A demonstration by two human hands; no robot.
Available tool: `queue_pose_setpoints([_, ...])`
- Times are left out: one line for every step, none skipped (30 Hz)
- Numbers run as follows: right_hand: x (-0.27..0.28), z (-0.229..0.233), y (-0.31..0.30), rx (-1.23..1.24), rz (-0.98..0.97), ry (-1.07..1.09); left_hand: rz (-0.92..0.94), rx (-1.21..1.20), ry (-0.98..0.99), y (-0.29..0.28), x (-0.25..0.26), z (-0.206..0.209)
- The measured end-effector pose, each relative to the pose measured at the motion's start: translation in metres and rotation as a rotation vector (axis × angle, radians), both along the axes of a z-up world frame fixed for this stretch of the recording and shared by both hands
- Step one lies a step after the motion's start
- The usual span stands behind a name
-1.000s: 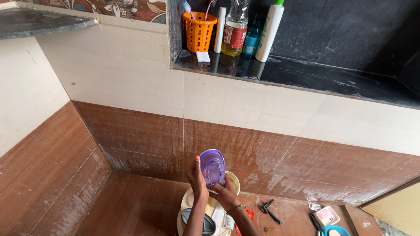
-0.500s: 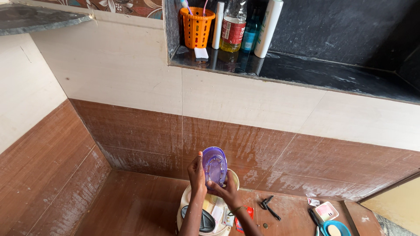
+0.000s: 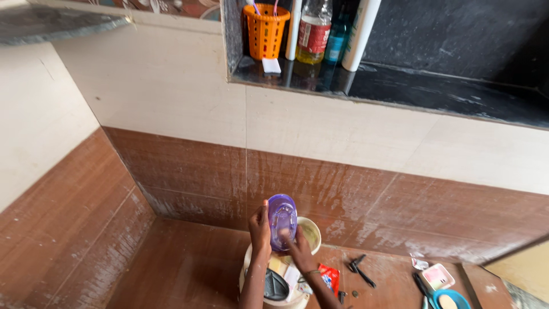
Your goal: The person cleans a purple plastic container by scrubbing it with a handheld brush and rinsing it with water from a small bucket.
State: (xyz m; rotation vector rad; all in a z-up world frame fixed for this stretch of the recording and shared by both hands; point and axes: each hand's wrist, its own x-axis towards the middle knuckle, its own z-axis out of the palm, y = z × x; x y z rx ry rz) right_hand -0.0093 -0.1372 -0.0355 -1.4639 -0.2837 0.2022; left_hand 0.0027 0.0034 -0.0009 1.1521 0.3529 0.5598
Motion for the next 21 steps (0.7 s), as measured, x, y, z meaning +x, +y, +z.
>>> queue_pose_setpoints([0.012, -0.008, -0.005, 0.004, 0.004, -0.001, 0.004, 0.004, -0.001, 0.006, 0.001, -0.001])
queue_pose_setpoints([0.025, -0.016, -0.013, -0.056, -0.025, -0.001, 0.041, -0.005, 0.096, 0.015, 0.002, -0.002])
queue_pose_setpoints([0.039, -0.025, -0.021, -0.171, -0.051, 0.010, 0.080, -0.016, 0.195, 0.022, 0.001, -0.005])
queue_pose_setpoints([0.053, -0.033, -0.030, -0.307, -0.060, 0.021, 0.087, -0.016, 0.195, 0.028, -0.002, -0.010])
queue_pose_setpoints([0.068, -0.039, -0.034, -0.521, 0.010, 0.010, 0.090, -0.040, 0.133, 0.034, -0.003, -0.015])
queue_pose_setpoints([0.082, -0.045, -0.034, -0.762, 0.114, -0.016, 0.093, -0.063, 0.070, 0.038, -0.003, -0.019])
queue_pose_setpoints([0.091, -0.051, -0.031, -0.985, 0.237, -0.045, 0.101, -0.058, 0.070, 0.039, -0.001, -0.025])
queue_pose_setpoints([0.096, -0.058, -0.027, -1.104, 0.316, -0.064, 0.109, -0.082, 0.105, 0.037, 0.002, -0.031])
queue_pose_setpoints([0.095, -0.066, -0.027, -1.218, 0.381, -0.074, 0.115, -0.106, 0.147, 0.036, 0.002, -0.039])
queue_pose_setpoints([0.090, -0.073, -0.025, -1.316, 0.447, -0.080, 0.120, -0.102, 0.151, 0.039, 0.001, -0.047])
queue_pose_setpoints([0.089, -0.078, -0.023, -1.352, 0.471, -0.081, 0.109, -0.072, 0.051, 0.038, 0.003, -0.053])
queue_pose_setpoints([0.088, -0.081, -0.023, -1.378, 0.482, -0.091, 0.100, -0.041, -0.048, 0.037, 0.005, -0.056])
queue_pose_setpoints([0.085, -0.082, -0.022, -1.393, 0.491, -0.091, 0.098, -0.040, -0.047, 0.037, 0.004, -0.057])
queue_pose_setpoints([0.084, -0.083, -0.021, -1.388, 0.493, -0.080, 0.118, 0.017, -0.052, 0.037, -0.001, -0.055])
queue_pose_setpoints([0.089, -0.080, -0.020, -1.334, 0.485, -0.049, 0.139, 0.078, -0.063, 0.040, -0.003, -0.049])
queue_pose_setpoints([0.092, -0.076, -0.017, -1.294, 0.485, -0.021, 0.138, 0.084, -0.069, 0.044, -0.006, -0.042])
queue_pose_setpoints([0.095, -0.069, -0.018, -1.168, 0.489, 0.042, 0.151, 0.101, 0.034, 0.043, -0.012, -0.039])
queue_pose_setpoints([0.097, -0.061, -0.018, -0.976, 0.487, 0.124, 0.165, 0.119, 0.137, 0.044, -0.014, -0.038])
queue_pose_setpoints([0.098, -0.050, -0.019, -0.810, 0.498, 0.200, 0.160, 0.111, 0.138, 0.043, -0.014, -0.040])
queue_pose_setpoints([0.102, -0.036, -0.017, -0.607, 0.524, 0.271, 0.131, 0.161, 0.159, 0.045, -0.011, -0.046])
queue_pose_setpoints([0.097, -0.024, -0.013, -0.477, 0.565, 0.282, 0.099, 0.213, 0.191, 0.045, -0.011, -0.058])
